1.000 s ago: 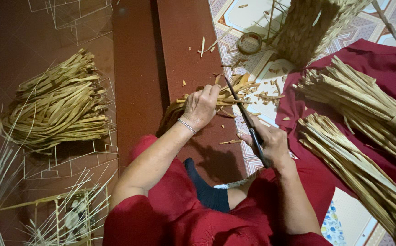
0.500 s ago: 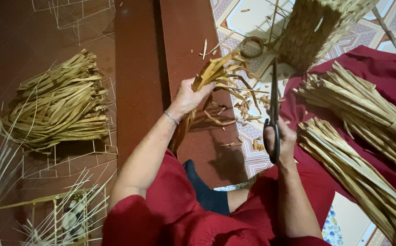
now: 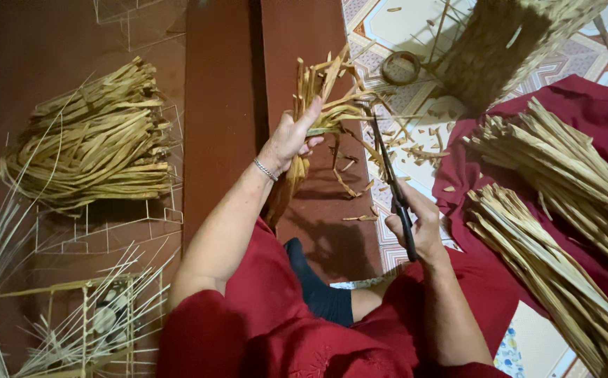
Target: The person sits on the floor and uses shears to trim the ends of dried plant stems. They repeatedly cut the stems, gather the trimmed pieces, and place them into a wire basket while discarding small cuttings onto the floor.
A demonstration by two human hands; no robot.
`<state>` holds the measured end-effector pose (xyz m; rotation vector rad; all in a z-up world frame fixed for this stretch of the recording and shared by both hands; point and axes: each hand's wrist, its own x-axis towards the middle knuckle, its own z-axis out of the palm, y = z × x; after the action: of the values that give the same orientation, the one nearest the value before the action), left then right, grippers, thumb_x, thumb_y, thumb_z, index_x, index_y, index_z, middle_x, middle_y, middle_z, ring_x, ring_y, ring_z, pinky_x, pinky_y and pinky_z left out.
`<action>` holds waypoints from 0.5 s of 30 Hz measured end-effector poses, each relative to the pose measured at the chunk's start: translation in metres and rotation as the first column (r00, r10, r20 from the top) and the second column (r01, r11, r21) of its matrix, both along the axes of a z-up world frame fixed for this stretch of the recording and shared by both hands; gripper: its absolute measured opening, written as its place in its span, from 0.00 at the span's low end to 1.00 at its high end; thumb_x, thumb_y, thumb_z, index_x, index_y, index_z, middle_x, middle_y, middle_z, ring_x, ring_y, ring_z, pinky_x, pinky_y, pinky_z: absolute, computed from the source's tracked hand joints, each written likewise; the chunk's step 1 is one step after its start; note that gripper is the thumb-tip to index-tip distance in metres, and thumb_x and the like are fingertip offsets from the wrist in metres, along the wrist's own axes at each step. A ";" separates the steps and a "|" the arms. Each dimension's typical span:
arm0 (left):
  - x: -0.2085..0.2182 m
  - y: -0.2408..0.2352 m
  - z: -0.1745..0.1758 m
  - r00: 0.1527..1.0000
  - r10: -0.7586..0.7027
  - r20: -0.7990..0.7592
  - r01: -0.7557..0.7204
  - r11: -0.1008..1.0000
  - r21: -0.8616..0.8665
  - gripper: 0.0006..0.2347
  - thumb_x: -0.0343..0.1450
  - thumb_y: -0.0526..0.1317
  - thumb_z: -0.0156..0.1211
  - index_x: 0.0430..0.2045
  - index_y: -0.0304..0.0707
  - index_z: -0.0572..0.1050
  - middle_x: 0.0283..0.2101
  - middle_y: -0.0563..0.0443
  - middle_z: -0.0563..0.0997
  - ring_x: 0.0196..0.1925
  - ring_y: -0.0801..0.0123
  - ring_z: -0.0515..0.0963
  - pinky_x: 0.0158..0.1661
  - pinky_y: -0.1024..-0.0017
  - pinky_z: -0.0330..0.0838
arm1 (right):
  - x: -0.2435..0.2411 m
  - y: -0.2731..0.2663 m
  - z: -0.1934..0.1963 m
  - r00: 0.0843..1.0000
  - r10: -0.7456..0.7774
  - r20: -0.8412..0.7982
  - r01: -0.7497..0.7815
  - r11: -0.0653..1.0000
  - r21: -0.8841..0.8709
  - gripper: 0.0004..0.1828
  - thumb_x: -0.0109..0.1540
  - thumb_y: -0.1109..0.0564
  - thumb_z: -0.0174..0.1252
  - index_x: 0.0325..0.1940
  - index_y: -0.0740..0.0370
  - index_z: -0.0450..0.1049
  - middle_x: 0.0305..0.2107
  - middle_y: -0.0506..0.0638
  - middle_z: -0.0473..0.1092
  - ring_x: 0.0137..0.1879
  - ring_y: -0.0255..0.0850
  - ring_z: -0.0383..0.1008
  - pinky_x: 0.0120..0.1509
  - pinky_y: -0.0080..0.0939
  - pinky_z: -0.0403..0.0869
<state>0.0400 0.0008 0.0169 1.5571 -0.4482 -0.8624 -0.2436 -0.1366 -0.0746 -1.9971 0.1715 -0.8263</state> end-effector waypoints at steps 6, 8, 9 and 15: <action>-0.003 0.004 0.005 0.999 -0.028 -0.035 0.029 0.998 0.048 0.23 0.72 0.62 0.57 0.27 0.39 0.72 0.18 0.56 0.71 0.14 0.81 0.63 0.18 0.80 0.61 | 0.000 0.003 0.001 0.999 -0.040 -0.034 0.040 0.999 0.002 0.40 0.62 0.40 0.63 0.68 0.72 0.68 0.33 0.53 0.71 0.37 0.38 0.71 0.45 0.38 0.71; -0.005 0.006 0.007 0.996 -0.069 -0.059 0.070 0.997 0.012 0.21 0.72 0.60 0.58 0.23 0.40 0.72 0.17 0.57 0.71 0.14 0.82 0.62 0.18 0.79 0.61 | 0.000 0.004 0.001 0.999 -0.041 0.004 0.041 0.999 -0.005 0.40 0.63 0.40 0.63 0.69 0.72 0.68 0.37 0.54 0.73 0.40 0.38 0.72 0.47 0.38 0.73; -0.006 0.006 0.008 0.993 -0.090 -0.071 0.090 0.996 -0.006 0.21 0.72 0.59 0.58 0.21 0.40 0.72 0.17 0.57 0.71 0.14 0.82 0.62 0.18 0.79 0.61 | 0.000 0.004 0.002 0.999 -0.042 0.023 0.042 0.999 -0.007 0.40 0.63 0.40 0.63 0.69 0.72 0.67 0.39 0.55 0.73 0.41 0.38 0.73 0.49 0.38 0.73; -0.008 0.008 0.012 0.996 -0.093 -0.005 0.092 0.989 -0.119 0.12 0.71 0.48 0.62 0.23 0.41 0.76 0.17 0.61 0.69 0.15 0.84 0.61 0.18 0.79 0.56 | -0.002 0.001 0.002 0.998 0.038 -0.057 -0.041 0.998 -0.050 0.36 0.59 0.43 0.67 0.65 0.68 0.71 0.40 0.57 0.75 0.40 0.40 0.74 0.48 0.39 0.74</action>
<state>0.0317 0.0083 0.0294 1.4307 -0.5583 -0.8987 -0.2461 -0.1358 -0.0724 -2.0667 0.1437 -0.7562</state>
